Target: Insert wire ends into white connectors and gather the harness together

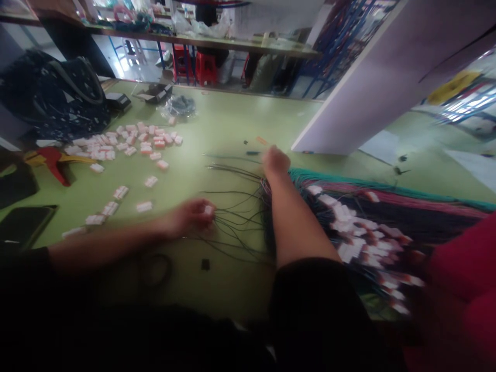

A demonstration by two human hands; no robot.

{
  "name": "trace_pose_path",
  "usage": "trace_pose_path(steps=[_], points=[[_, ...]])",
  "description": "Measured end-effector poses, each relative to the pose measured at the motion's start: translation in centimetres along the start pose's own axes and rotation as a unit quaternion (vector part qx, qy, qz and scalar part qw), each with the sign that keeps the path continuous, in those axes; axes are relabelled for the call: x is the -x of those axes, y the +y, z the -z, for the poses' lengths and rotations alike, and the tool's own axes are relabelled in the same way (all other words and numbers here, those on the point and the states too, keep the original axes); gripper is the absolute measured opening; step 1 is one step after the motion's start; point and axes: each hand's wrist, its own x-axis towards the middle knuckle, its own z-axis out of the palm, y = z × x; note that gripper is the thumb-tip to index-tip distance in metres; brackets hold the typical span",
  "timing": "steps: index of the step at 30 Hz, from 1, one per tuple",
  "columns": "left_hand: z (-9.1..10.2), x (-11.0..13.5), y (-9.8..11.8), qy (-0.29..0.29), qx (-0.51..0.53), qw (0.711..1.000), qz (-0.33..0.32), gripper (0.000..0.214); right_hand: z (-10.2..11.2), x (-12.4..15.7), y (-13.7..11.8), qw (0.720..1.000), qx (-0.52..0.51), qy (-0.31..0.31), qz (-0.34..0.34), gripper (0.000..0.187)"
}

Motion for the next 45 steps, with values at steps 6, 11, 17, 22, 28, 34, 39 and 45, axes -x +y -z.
trace_pose_path(steps=[6,11,17,22,28,34,39,45], points=[[0.1,-0.1,0.2,0.006,0.022,1.000,0.006,0.026,2.1,2.2,-1.9,0.954,-0.289,-0.032,0.080,0.036],[0.3,-0.1,0.4,-0.001,0.039,0.999,0.006,0.021,3.6,7.3,-3.3,0.843,-0.362,-0.264,0.298,0.026],[0.5,-0.2,0.3,-0.006,0.046,0.999,0.009,0.019,3.1,10.6,-2.1,0.843,-0.354,-0.267,0.306,0.024],[0.3,-0.1,0.6,0.001,0.039,0.999,0.020,0.017,2.7,12.2,-2.4,0.867,-0.370,-0.174,0.287,0.019],[0.4,-0.1,0.5,0.009,0.035,0.999,0.025,0.019,2.1,12.9,-3.2,0.884,-0.320,-0.092,0.328,0.013],[0.3,-0.1,0.5,0.010,0.038,0.999,0.025,0.022,2.0,13.0,-3.3,0.897,-0.288,-0.083,0.325,0.014],[0.3,-0.1,0.5,0.009,0.034,0.999,0.020,0.024,2.1,13.0,-3.3,0.905,-0.272,-0.098,0.311,0.016],[0.3,0.0,0.4,0.015,0.017,0.999,0.022,0.018,1.8,13.0,-3.4,0.909,-0.263,-0.098,0.309,0.016]])
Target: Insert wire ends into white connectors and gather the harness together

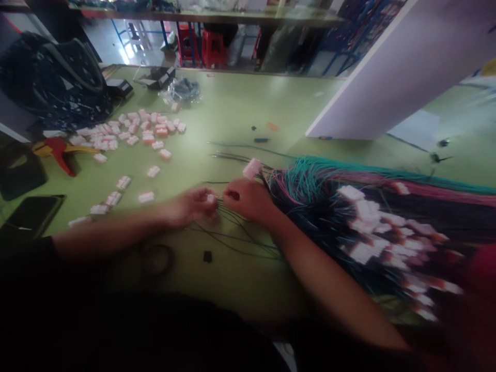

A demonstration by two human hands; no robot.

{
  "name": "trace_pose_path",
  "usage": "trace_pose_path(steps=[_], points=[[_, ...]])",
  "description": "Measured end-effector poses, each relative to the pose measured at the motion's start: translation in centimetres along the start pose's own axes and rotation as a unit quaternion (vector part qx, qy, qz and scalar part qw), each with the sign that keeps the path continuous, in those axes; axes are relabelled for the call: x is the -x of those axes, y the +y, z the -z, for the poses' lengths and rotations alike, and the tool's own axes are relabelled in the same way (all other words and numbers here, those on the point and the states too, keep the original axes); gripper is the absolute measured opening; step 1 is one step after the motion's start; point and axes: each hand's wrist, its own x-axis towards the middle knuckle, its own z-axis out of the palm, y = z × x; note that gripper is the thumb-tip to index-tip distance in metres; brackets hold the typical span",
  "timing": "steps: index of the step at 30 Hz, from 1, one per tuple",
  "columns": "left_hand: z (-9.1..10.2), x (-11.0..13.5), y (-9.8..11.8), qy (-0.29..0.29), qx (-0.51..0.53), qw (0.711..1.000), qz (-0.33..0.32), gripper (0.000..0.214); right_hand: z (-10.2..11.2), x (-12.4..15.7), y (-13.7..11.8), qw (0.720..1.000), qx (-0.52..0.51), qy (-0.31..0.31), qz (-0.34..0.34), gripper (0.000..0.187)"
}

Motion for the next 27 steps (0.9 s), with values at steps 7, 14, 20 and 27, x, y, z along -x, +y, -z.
trace_pose_path(steps=[7,14,20,27], points=[[-0.8,0.3,0.7,0.046,-0.035,0.998,0.011,0.012,-0.5,0.2,-0.7,1.000,0.012,-0.006,-0.023,0.016],[-1.0,0.3,0.8,0.068,-0.049,0.996,0.039,0.010,-1.1,0.3,-1.0,0.999,0.016,-0.016,-0.041,0.021],[-0.9,0.1,0.6,0.060,-0.042,0.997,0.034,0.010,-0.7,0.4,-0.8,0.999,-0.012,-0.027,-0.036,0.016],[-1.3,0.3,0.6,0.043,-0.060,0.997,0.018,0.006,0.1,-1.8,1.6,0.989,-0.115,0.041,-0.078,0.030]])
